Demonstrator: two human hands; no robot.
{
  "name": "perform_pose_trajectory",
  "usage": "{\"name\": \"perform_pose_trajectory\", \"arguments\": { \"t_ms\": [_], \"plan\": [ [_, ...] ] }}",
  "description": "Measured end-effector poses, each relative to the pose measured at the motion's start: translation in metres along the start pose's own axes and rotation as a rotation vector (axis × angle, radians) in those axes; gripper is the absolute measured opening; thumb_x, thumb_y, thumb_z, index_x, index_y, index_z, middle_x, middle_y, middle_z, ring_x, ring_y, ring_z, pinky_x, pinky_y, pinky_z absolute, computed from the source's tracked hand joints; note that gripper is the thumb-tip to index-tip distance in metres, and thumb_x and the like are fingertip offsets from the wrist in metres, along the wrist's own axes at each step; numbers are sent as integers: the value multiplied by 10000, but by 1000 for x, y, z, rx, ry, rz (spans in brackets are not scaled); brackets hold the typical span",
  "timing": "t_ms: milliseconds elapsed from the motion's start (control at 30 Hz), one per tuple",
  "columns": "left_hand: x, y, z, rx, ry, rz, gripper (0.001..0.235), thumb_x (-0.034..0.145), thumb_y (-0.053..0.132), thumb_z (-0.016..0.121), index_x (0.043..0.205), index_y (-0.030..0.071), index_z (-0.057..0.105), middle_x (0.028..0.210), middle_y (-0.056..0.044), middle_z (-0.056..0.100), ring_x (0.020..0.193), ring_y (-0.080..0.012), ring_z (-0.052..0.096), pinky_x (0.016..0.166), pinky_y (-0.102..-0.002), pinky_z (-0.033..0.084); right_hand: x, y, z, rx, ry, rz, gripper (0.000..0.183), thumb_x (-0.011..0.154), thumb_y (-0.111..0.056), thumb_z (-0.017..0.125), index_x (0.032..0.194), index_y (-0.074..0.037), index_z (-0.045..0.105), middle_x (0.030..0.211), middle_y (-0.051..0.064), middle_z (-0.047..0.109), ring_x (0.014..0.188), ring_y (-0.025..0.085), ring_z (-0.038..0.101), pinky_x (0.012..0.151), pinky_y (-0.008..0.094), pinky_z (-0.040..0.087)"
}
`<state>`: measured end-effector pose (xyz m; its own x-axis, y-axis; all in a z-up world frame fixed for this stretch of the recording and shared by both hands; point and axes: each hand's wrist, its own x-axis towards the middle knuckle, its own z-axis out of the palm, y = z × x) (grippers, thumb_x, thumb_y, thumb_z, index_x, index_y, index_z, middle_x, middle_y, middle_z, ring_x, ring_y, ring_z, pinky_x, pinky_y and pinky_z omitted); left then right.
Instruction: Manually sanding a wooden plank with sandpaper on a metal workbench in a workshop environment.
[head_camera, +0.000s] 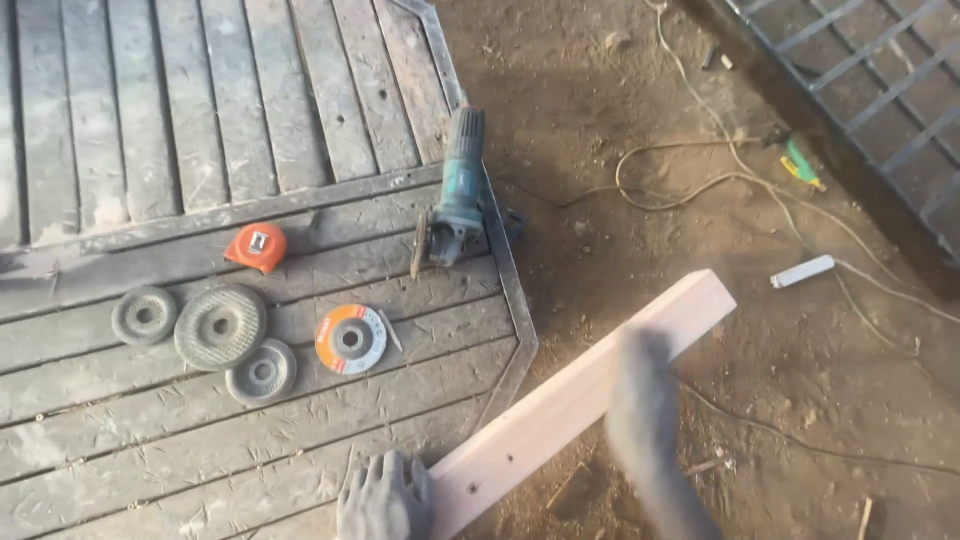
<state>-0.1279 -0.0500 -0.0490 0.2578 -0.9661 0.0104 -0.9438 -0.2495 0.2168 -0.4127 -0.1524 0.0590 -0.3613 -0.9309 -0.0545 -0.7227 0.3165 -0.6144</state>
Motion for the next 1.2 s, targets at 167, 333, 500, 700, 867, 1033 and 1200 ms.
{"name": "perform_pose_trajectory", "arguments": {
  "t_ms": [167, 333, 500, 700, 867, 1033, 1200],
  "plan": [
    [3, 6, -9, 5, -32, -41, 281, 835, 458, 604, 725, 199, 606, 782, -1, 679, 809, -271, 671, 830, -429, 527, 23, -19, -43, -112, -223, 40, 654, 858, -333, 467, 1482, -137, 495, 1588, 138, 404, 1469, 393, 345, 1222, 490, 244],
    [8, 8, -30, -58, -78, -2, 275, 866, 394, 604, 702, 175, 613, 746, -40, 694, 848, -304, 672, 869, -445, 523, 58, 88, 8, -360, -33, 163, 521, 1058, -287, 337, 1551, -149, 432, 1668, 12, 313, 1526, 234, 258, 1176, 456, 286],
    [24, 22, -49, -108, -566, -127, 377, 1018, 401, 365, 993, 181, 671, 1113, -73, 715, 1122, -300, 619, 988, -459, 446, -127, -35, 54, 12, -43, -576, 523, 950, 37, 446, 1473, 58, 439, 1398, 292, 525, 1304, 452, 494, 1163, 474, 365],
    [15, 12, -35, -362, -308, -13, 213, 885, 189, 447, 852, 171, 657, 860, -112, 714, 905, -343, 655, 1120, -467, 337, -104, 37, 57, -215, -99, -790, 659, 882, 146, 499, 1514, -43, 507, 1584, 215, 472, 1456, 436, 468, 1063, 502, 457],
    [-10, -76, -80, -326, -292, 177, 190, 924, 218, 533, 1078, 198, 643, 1084, -53, 684, 1092, -259, 617, 969, -453, 404, -149, 17, 125, -398, 255, -595, 542, 903, 46, 672, 1442, 40, 621, 1492, 238, 579, 1376, 454, 501, 1165, 517, 367],
    [-89, -333, -88, -168, 71, -115, 501, 765, 200, 603, 1264, 211, 637, 1131, -134, 655, 1102, -375, 541, 970, -529, 359, -380, -150, 225, 100, 109, -641, 523, 980, 155, 522, 1487, 48, 451, 1547, 265, 446, 1506, 434, 352, 1312, 519, 237],
    [-184, -530, -204, 84, -489, -426, 1179, 742, 806, 540, 1649, 221, 63, 1662, -127, 243, 1536, -338, 211, 1296, -533, 49, -540, -237, 286, 160, -699, -1014, 454, 994, -40, 589, 1445, -56, 537, 1517, 134, 518, 1467, 340, 428, 1239, 511, 259]
  ]
}}
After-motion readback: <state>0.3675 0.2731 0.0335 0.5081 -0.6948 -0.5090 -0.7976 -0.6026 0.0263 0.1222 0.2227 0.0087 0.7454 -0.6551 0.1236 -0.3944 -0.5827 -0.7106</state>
